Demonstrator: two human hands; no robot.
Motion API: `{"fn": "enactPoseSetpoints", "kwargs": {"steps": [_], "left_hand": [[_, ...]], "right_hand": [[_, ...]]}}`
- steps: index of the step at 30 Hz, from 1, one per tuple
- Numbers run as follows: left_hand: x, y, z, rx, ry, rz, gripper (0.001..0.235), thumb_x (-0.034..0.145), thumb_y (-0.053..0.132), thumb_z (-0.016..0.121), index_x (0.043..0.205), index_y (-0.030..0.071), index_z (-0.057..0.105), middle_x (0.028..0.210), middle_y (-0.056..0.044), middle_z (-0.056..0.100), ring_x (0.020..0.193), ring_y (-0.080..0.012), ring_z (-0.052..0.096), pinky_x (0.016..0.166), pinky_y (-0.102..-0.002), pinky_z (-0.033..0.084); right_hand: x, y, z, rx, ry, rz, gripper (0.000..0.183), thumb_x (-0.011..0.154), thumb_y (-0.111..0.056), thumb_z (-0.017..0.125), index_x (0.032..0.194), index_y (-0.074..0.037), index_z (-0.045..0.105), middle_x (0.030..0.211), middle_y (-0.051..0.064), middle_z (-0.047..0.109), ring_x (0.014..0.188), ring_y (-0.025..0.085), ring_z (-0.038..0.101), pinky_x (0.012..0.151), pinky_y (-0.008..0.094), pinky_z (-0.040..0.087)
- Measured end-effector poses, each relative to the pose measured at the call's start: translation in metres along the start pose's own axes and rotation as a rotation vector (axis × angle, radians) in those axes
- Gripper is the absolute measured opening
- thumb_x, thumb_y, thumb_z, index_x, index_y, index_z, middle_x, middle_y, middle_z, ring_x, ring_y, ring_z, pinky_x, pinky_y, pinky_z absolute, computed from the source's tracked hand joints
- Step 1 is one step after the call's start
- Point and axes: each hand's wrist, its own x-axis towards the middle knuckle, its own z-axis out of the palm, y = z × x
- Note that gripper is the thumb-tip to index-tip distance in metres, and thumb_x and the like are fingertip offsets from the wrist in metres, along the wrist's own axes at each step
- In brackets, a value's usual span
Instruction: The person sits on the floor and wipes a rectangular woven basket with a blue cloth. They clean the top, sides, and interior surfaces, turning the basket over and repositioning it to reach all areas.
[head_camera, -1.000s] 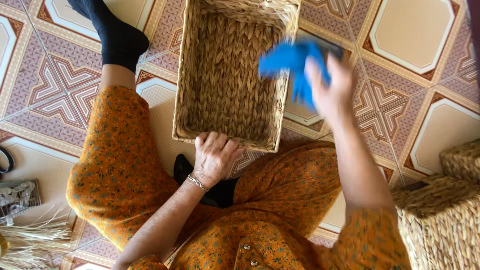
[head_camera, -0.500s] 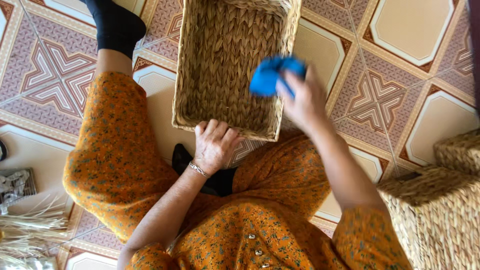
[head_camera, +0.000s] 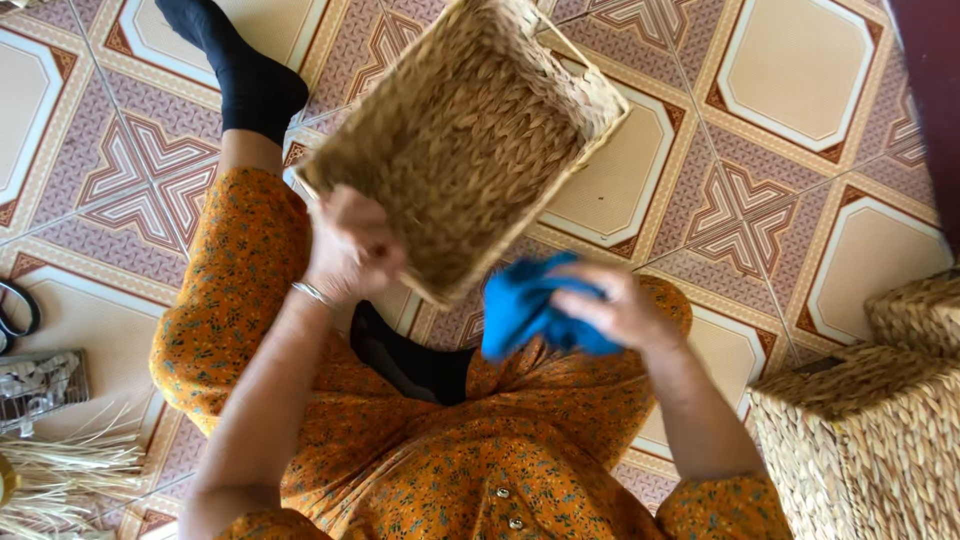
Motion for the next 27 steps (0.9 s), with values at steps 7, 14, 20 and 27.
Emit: {"fn": "enactPoseSetpoints", "kwargs": {"steps": [7,14,20,27], "left_hand": [[0.010,-0.014,-0.021,0.212,0.464,-0.309,0.034,0.092,0.021,0.081,0.121,0.010,0.066,0.152,-0.019,0.046,0.140,-0.0381,0.043,0.117,-0.057,0.036],[-0.008,0.018,0.019,-0.235,0.263,-0.740,0.075,0.088,0.012,0.073,0.153,0.011,0.037,0.164,-0.032,0.015,0.141,-0.0478,0.037,0.111,-0.045,0.041],[-0.009,0.009,0.029,-0.459,0.515,-0.603,0.071,0.090,-0.018,0.048,0.155,0.009,0.043,0.163,-0.017,0.039,0.152,-0.0338,0.041,0.124,-0.039,0.036],[-0.015,0.004,0.042,-0.668,0.539,-0.665,0.073,0.094,-0.021,0.040,0.159,0.012,0.040,0.162,-0.013,0.045,0.152,-0.0250,0.040,0.124,-0.035,0.033]], "right_hand": [[0.088,0.002,-0.102,-0.350,0.500,-0.007,0.024,0.104,-0.019,0.069,0.122,-0.003,0.069,0.100,0.010,0.072,0.080,0.021,0.073,0.069,0.036,0.061],[0.242,0.067,-0.122,-0.873,0.569,-0.198,0.029,0.103,-0.024,0.084,0.130,-0.017,0.076,0.119,0.013,0.066,0.109,0.028,0.066,0.093,0.043,0.056],[0.282,0.117,-0.113,-0.968,0.420,-0.143,0.042,0.090,-0.025,0.085,0.130,-0.017,0.074,0.121,0.016,0.070,0.101,0.031,0.068,0.086,0.046,0.057],[0.159,0.078,-0.117,-1.062,0.189,-0.092,0.028,0.101,-0.022,0.075,0.128,-0.014,0.073,0.113,0.014,0.073,0.088,0.026,0.069,0.080,0.041,0.059]]}}
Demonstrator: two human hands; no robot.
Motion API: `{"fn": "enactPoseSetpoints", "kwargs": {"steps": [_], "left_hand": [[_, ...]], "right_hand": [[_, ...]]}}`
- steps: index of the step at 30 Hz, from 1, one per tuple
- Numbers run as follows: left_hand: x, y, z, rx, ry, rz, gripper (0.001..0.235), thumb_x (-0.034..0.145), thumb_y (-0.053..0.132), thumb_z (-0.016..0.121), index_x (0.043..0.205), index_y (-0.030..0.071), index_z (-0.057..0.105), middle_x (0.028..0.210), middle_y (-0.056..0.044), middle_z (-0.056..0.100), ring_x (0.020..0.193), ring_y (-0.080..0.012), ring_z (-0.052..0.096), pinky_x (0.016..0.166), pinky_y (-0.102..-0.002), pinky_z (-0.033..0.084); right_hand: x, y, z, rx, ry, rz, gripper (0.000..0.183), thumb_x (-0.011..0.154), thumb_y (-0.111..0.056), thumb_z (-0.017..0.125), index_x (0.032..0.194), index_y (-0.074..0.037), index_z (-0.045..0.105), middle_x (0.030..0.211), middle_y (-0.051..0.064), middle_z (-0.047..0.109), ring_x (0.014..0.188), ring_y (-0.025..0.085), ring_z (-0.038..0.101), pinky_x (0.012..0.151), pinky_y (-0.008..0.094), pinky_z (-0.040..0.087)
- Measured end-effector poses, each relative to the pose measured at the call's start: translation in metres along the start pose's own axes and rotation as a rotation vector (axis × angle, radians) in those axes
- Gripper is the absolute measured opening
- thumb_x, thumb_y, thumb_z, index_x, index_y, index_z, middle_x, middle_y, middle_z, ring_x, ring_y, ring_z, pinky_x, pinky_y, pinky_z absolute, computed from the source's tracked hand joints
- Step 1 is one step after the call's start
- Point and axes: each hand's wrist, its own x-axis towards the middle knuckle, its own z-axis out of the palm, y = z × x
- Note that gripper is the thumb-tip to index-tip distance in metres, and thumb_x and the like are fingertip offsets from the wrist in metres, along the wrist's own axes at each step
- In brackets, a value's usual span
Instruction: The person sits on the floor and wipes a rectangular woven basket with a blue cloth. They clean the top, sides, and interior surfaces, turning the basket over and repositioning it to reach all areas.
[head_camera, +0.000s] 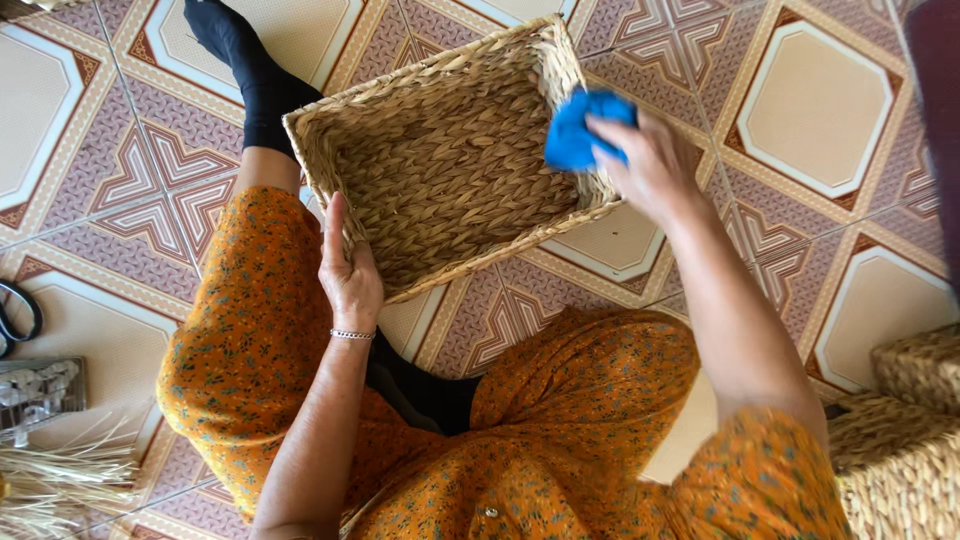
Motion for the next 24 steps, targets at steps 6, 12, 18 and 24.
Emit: {"fn": "enactPoseSetpoints", "kwargs": {"steps": [6,12,18,24], "left_hand": [[0.007,0.002,0.000,-0.056,-0.053,0.107,0.079,0.094,-0.022,0.045,0.162,0.014,0.029,0.165,-0.016,0.040,0.153,-0.0267,0.038,0.125,-0.035,0.033],[0.012,-0.002,-0.005,0.015,-0.123,0.056,0.084,0.094,-0.017,0.045,0.166,0.011,0.012,0.168,-0.020,0.033,0.151,-0.0274,0.040,0.115,-0.033,0.043],[0.013,-0.007,-0.003,-0.182,-0.085,-0.123,0.076,0.097,-0.009,0.057,0.163,0.007,0.023,0.159,-0.016,0.042,0.140,-0.0225,0.048,0.113,-0.031,0.045],[0.017,-0.009,-0.003,-0.272,-0.093,-0.357,0.070,0.101,0.000,0.057,0.164,0.012,0.031,0.127,-0.005,0.061,0.095,-0.0115,0.054,0.080,-0.026,0.048]], "right_hand": [[-0.074,-0.017,-0.052,0.048,-0.328,0.230,0.030,0.096,-0.032,0.071,0.124,-0.021,0.073,0.091,0.012,0.075,0.064,0.023,0.068,0.063,0.038,0.058],[-0.012,0.011,-0.063,0.499,-0.028,0.318,0.034,0.102,-0.033,0.067,0.133,-0.022,0.066,0.104,0.007,0.075,0.082,0.020,0.075,0.073,0.035,0.063],[0.074,0.001,0.019,0.148,0.253,0.206,0.030,0.095,-0.024,0.077,0.124,-0.019,0.075,0.116,0.012,0.075,0.101,0.029,0.069,0.088,0.046,0.054],[0.019,0.003,0.015,0.047,0.112,0.098,0.024,0.100,-0.025,0.076,0.122,-0.017,0.074,0.118,0.013,0.073,0.097,0.030,0.070,0.088,0.044,0.055]]}}
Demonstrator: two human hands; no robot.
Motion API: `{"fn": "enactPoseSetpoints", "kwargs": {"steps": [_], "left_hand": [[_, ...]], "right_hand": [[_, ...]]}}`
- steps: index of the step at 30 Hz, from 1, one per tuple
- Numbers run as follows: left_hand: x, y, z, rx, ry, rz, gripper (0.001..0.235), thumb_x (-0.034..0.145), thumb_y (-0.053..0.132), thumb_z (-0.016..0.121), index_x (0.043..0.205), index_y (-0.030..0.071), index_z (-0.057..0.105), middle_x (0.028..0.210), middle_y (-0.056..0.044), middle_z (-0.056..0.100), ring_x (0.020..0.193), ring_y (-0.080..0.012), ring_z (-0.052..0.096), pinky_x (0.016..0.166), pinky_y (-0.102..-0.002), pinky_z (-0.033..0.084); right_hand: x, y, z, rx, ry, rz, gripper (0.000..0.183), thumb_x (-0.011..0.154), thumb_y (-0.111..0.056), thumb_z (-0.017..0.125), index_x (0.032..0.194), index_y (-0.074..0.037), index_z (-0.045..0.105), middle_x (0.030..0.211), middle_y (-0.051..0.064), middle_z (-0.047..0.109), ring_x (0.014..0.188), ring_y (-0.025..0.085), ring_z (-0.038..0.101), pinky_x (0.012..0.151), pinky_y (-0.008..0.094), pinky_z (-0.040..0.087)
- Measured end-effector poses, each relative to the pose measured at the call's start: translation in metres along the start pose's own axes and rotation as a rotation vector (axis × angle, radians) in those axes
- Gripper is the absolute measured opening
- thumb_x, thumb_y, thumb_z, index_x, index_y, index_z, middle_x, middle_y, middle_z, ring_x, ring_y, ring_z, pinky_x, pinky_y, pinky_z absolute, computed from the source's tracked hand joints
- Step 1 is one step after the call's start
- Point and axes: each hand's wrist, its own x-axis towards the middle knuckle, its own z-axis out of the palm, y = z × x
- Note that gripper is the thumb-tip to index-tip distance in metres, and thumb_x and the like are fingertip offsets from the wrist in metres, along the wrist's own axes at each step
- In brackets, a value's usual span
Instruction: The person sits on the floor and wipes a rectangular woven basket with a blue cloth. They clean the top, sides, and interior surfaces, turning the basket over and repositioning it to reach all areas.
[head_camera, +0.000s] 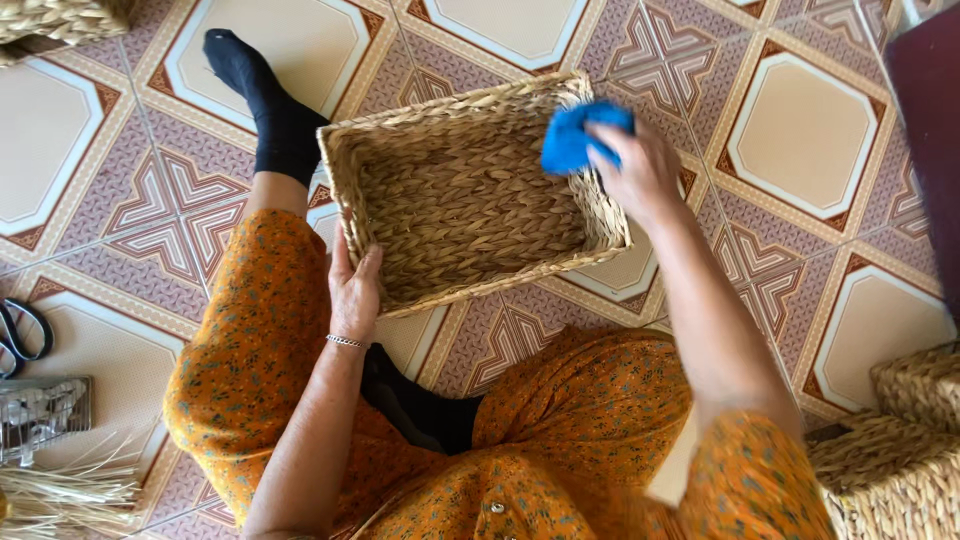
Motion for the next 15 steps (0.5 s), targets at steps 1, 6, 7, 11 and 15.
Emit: {"fn": "enactPoseSetpoints", "kwargs": {"steps": [1,6,7,11,15], "left_hand": [[0.001,0.002,0.000,0.024,0.012,-0.045,0.069,0.102,0.002,0.057,0.164,0.015,0.030,0.123,-0.003,0.062,0.091,-0.0102,0.053,0.077,-0.025,0.049],[-0.019,0.004,0.004,0.022,-0.022,-0.045,0.073,0.097,-0.002,0.058,0.163,0.019,0.034,0.139,-0.003,0.055,0.101,-0.0157,0.049,0.081,-0.029,0.047],[-0.026,0.000,0.007,0.053,-0.048,0.002,0.075,0.095,-0.004,0.060,0.161,0.018,0.033,0.146,-0.003,0.049,0.115,-0.0159,0.050,0.092,-0.029,0.049],[-0.045,-0.016,0.022,-0.078,-0.057,0.033,0.078,0.092,-0.011,0.058,0.160,0.018,0.032,0.158,-0.012,0.041,0.133,-0.0280,0.047,0.106,-0.035,0.046],[-0.041,-0.021,0.023,0.133,-0.027,0.133,0.082,0.088,-0.014,0.056,0.159,0.017,0.029,0.163,-0.013,0.033,0.150,-0.0285,0.033,0.118,-0.037,0.037]], "right_hand": [[-0.014,-0.006,-0.015,0.018,-0.057,-0.008,0.024,0.099,-0.024,0.075,0.122,-0.017,0.074,0.116,0.012,0.072,0.095,0.029,0.071,0.084,0.044,0.056],[-0.045,-0.036,-0.086,-0.131,-0.535,0.160,0.027,0.089,-0.033,0.077,0.116,-0.028,0.078,0.098,0.007,0.076,0.076,0.024,0.071,0.073,0.042,0.060],[-0.045,-0.035,-0.096,-0.013,-0.499,0.282,0.030,0.089,-0.031,0.076,0.118,-0.027,0.076,0.099,0.007,0.076,0.075,0.023,0.072,0.072,0.042,0.061],[-0.014,-0.013,-0.103,0.393,-0.143,0.306,0.035,0.096,-0.023,0.072,0.131,-0.018,0.070,0.107,0.007,0.076,0.090,0.015,0.071,0.081,0.036,0.059],[0.053,-0.020,-0.042,0.362,0.218,0.056,0.028,0.107,-0.017,0.070,0.134,-0.012,0.071,0.112,0.009,0.075,0.101,0.020,0.069,0.091,0.040,0.055]]}}
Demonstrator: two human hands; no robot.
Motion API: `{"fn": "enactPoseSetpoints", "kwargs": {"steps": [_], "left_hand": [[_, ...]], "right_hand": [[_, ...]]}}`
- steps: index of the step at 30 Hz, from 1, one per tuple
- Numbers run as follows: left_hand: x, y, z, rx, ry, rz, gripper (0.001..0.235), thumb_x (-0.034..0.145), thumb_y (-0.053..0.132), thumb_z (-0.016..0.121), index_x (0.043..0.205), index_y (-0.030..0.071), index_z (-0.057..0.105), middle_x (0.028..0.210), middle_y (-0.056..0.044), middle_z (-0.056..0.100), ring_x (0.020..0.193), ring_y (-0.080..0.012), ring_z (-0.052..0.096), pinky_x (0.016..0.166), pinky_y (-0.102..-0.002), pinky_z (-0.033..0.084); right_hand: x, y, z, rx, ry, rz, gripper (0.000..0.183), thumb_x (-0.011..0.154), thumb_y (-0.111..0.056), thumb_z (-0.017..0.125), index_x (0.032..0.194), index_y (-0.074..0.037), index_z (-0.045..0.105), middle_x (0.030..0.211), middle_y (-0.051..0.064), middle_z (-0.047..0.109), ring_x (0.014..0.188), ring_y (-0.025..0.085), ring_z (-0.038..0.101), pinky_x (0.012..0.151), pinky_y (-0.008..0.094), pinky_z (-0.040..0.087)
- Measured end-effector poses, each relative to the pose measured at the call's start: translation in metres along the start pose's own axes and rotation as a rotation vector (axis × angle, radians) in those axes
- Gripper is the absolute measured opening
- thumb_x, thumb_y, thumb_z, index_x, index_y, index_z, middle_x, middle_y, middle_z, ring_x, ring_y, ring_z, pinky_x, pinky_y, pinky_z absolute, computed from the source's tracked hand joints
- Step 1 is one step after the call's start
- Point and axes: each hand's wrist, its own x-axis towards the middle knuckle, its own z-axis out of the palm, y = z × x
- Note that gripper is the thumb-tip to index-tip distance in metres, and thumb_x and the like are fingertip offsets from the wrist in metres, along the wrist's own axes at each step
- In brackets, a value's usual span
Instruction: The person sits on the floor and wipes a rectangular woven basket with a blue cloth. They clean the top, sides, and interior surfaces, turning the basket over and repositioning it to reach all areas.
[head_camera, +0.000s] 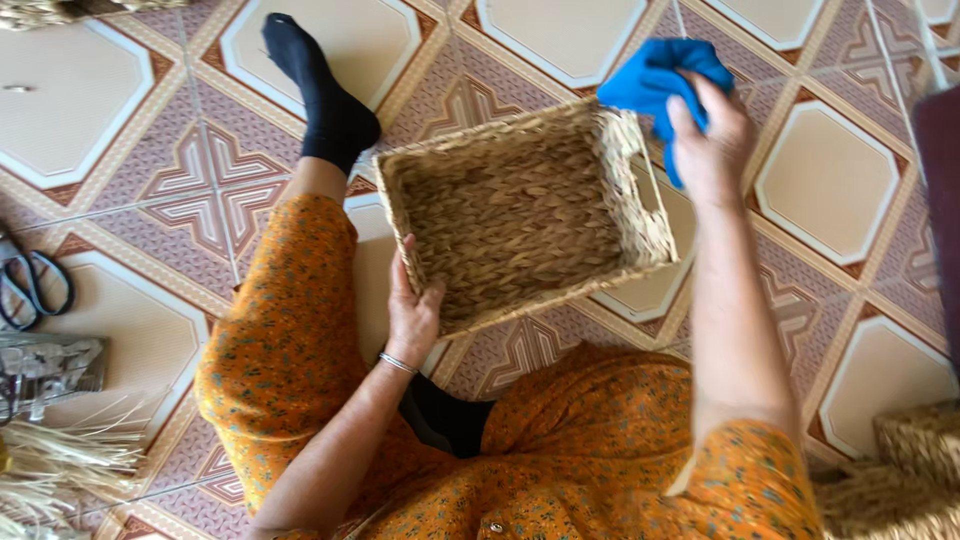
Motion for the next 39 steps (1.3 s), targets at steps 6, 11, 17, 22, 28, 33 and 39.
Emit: {"fn": "enactPoseSetpoints", "kwargs": {"steps": [6,11,17,22,28,33,39], "left_hand": [[0.000,0.003,0.002,-0.040,0.000,0.105,0.090,0.081,-0.018,0.050,0.162,0.011,0.023,0.163,-0.017,0.032,0.153,-0.0303,0.029,0.123,-0.039,0.028],[-0.004,0.004,-0.003,0.094,-0.012,0.131,0.095,0.078,-0.018,0.049,0.163,0.009,0.015,0.165,-0.017,0.028,0.154,-0.0300,0.028,0.125,-0.039,0.027],[-0.004,0.005,0.001,0.007,-0.022,0.166,0.096,0.077,-0.017,0.048,0.163,0.006,0.012,0.168,-0.018,0.021,0.157,-0.0317,0.020,0.126,-0.040,0.023],[-0.003,-0.001,0.002,0.093,0.009,0.128,0.095,0.077,-0.016,0.048,0.163,0.006,0.015,0.167,-0.018,0.027,0.156,-0.0306,0.025,0.127,-0.040,0.024],[-0.001,0.002,-0.003,0.103,-0.001,0.115,0.095,0.078,-0.013,0.050,0.163,0.007,0.010,0.166,-0.019,0.024,0.155,-0.0309,0.023,0.126,-0.039,0.022],[-0.008,0.002,-0.002,-0.086,0.008,0.077,0.092,0.084,-0.012,0.050,0.165,0.008,0.010,0.169,-0.018,0.023,0.157,-0.0287,0.021,0.127,-0.038,0.020],[-0.009,0.013,0.007,-0.205,0.009,0.060,0.088,0.087,-0.011,0.047,0.166,0.009,0.013,0.168,-0.016,0.029,0.155,-0.0274,0.029,0.125,-0.036,0.027]], "right_hand": [[0.007,-0.044,0.147,-0.446,0.172,-0.094,0.035,0.088,-0.012,0.078,0.121,-0.018,0.066,0.125,0.016,0.055,0.101,0.035,0.066,0.076,0.042,0.058],[-0.025,-0.096,0.213,-0.261,0.073,-0.119,0.039,0.085,-0.010,0.081,0.119,-0.019,0.065,0.117,0.017,0.052,0.098,0.036,0.063,0.074,0.048,0.057],[-0.009,-0.096,0.172,-0.202,-0.066,-0.139,0.031,0.094,-0.017,0.079,0.123,-0.024,0.069,0.116,0.010,0.058,0.094,0.028,0.065,0.074,0.043,0.059],[0.013,-0.085,0.140,-0.055,0.187,-0.222,0.025,0.101,-0.009,0.073,0.125,-0.013,0.067,0.119,0.016,0.062,0.098,0.024,0.067,0.074,0.033,0.063],[-0.027,-0.160,0.212,-0.007,-0.094,-0.643,0.028,0.099,-0.009,0.070,0.124,-0.021,0.069,0.116,0.008,0.069,0.096,0.020,0.060,0.071,0.034,0.056],[-0.026,-0.111,0.241,-0.376,-0.015,-0.734,0.025,0.100,-0.012,0.069,0.121,-0.025,0.073,0.111,0.006,0.068,0.095,0.019,0.056,0.069,0.033,0.054],[0.006,0.013,0.148,-0.705,-0.019,-0.530,0.025,0.100,-0.013,0.077,0.119,-0.028,0.072,0.110,0.002,0.064,0.102,0.023,0.056,0.064,0.033,0.050]]}}
